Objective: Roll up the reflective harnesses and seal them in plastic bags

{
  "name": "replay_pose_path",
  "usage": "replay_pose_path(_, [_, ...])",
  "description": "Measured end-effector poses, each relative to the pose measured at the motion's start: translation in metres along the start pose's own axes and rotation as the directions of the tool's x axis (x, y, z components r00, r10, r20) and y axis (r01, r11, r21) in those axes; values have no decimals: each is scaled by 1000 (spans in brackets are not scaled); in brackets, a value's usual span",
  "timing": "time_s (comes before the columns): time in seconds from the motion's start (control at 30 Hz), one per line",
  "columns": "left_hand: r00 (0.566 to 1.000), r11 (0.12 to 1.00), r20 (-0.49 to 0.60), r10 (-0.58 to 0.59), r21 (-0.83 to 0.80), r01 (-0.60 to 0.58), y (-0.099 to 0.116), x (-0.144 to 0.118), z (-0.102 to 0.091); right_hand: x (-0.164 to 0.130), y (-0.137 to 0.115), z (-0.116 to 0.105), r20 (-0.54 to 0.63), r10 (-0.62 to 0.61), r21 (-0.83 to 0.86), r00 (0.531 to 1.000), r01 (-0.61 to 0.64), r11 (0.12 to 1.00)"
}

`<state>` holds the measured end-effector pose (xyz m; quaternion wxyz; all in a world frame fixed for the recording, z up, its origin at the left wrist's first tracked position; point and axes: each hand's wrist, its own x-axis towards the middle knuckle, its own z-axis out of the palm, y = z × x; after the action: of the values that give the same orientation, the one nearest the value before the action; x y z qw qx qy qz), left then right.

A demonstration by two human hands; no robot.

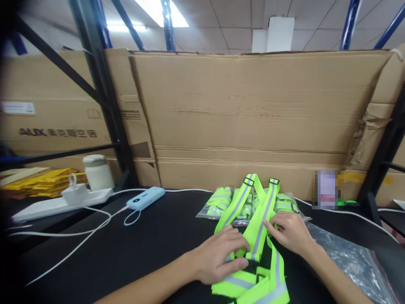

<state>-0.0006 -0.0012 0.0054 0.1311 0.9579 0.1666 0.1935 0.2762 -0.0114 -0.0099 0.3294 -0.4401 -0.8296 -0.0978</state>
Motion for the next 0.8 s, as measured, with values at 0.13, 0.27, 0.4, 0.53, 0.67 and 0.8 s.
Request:
replay_pose_path(0.13, [989, 987, 0, -150, 62, 149, -11, 4, -4, 3, -15, -11, 15, -2, 170, 1000, -1, 985])
replay_pose_path(0.27, [971, 963, -50, -234, 124, 238, -25, 4, -6, 6, -44, -9, 38, -173, 286, 984, 155, 946])
replay_pose_path(0.4, [956, 945, -108, -273, 154, 287, -34, 2, -5, 6, -69, 4, -32, -341, 119, 940, 342, 932])
replay_pose_path(0.53, [955, 950, -184, -232, 170, 263, -36, 1, -4, 6, -71, 14, -49, -390, -36, 919, 389, 921])
replay_pose_path(0.67, [964, 968, -265, -2, 243, 69, -33, -1, -8, 4, -58, 18, -173, -269, -7, 947, 272, 962])
replay_pose_path(0.8, [947, 958, -221, 232, 218, -183, -22, -2, -10, 0, -38, 18, -251, 30, 195, 968, 20, 981])
